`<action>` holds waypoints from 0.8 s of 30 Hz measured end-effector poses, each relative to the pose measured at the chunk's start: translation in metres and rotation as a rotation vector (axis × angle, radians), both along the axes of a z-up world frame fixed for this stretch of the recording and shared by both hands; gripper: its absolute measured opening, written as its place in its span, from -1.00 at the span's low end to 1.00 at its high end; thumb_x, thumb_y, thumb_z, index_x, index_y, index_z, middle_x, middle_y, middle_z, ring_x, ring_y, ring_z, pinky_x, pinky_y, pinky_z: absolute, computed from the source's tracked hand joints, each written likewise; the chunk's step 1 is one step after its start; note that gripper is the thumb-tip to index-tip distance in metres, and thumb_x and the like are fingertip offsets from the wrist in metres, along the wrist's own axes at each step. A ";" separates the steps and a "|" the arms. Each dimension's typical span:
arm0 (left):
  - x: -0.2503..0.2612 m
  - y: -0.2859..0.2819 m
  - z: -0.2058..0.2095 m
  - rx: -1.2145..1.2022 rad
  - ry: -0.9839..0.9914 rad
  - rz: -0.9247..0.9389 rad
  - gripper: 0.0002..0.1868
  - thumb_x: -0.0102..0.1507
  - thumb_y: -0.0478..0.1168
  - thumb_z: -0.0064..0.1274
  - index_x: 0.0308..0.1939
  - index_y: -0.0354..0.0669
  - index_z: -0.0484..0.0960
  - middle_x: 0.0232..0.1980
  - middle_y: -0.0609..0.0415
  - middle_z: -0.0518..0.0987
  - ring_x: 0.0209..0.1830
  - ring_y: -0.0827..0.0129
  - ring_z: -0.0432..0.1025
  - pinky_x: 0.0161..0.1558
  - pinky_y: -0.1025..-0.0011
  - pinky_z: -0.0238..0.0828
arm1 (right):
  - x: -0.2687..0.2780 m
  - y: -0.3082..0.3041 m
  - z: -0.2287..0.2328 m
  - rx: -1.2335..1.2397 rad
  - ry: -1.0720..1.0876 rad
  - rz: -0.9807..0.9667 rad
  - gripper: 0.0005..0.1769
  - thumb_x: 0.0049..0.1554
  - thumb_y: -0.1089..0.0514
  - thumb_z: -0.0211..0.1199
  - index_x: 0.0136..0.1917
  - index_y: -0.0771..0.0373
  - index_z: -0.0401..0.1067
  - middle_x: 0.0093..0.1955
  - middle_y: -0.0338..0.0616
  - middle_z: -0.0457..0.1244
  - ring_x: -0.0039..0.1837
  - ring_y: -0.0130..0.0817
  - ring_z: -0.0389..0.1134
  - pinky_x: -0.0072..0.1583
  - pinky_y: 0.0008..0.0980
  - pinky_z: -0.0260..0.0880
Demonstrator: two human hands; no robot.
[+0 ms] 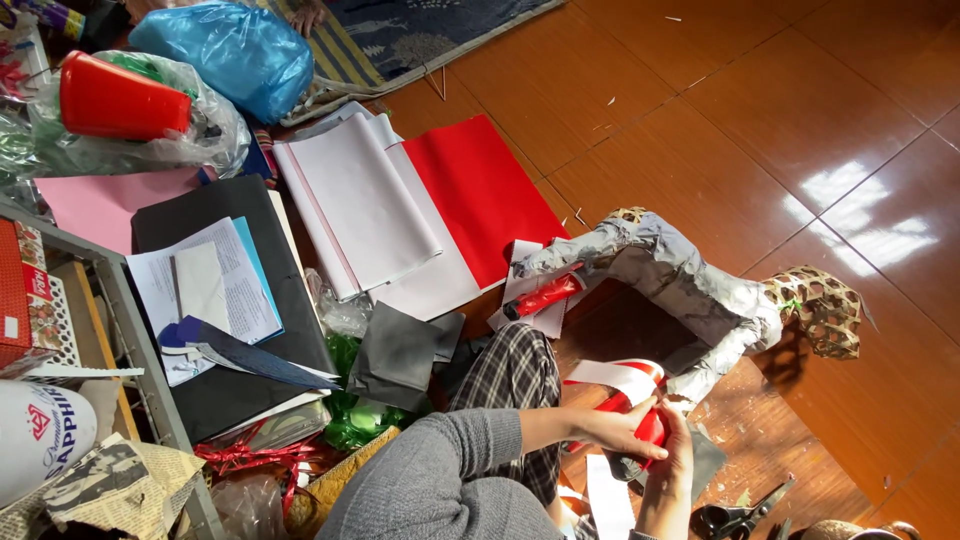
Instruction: Decorating a giraffe-shaped craft object with red and white paper strips
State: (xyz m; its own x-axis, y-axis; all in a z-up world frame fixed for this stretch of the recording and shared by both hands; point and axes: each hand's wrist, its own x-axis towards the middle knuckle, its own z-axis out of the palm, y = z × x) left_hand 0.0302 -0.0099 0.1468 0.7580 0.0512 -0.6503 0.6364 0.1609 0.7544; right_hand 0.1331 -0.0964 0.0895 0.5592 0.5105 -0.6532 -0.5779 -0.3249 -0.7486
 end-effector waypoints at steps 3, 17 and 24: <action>-0.005 0.000 -0.019 0.091 -0.057 0.017 0.26 -0.11 0.36 -0.27 0.48 0.18 -0.65 0.52 -0.40 -0.14 0.45 -0.07 0.06 0.32 0.21 0.07 | 0.014 0.005 -0.032 -0.032 0.006 -0.019 -0.59 0.05 -0.07 0.22 0.16 0.04 0.39 0.05 -0.27 0.30 -0.01 -0.42 0.29 0.02 -0.45 0.29; 0.039 0.039 -0.088 0.885 -0.606 0.506 -0.08 0.24 -0.12 -0.04 0.51 0.26 -0.31 0.62 -0.04 -0.09 -0.65 0.40 0.21 -0.65 0.48 0.19 | 0.022 0.009 -0.065 0.166 0.157 -0.145 -0.73 0.02 0.08 0.30 -0.02 0.05 0.31 -0.24 -0.32 0.27 -0.32 -0.56 0.24 -0.21 -0.61 0.34; 0.037 0.053 -0.075 0.894 -0.560 0.753 -0.11 0.15 -0.35 0.09 0.47 0.05 -0.06 0.53 -0.38 -0.12 0.33 -0.32 0.17 0.06 -0.02 0.48 | 0.019 0.008 -0.053 0.140 0.124 -0.132 -0.74 0.02 0.08 0.30 0.00 0.02 0.37 -0.16 -0.34 0.31 -0.26 -0.55 0.26 -0.17 -0.57 0.34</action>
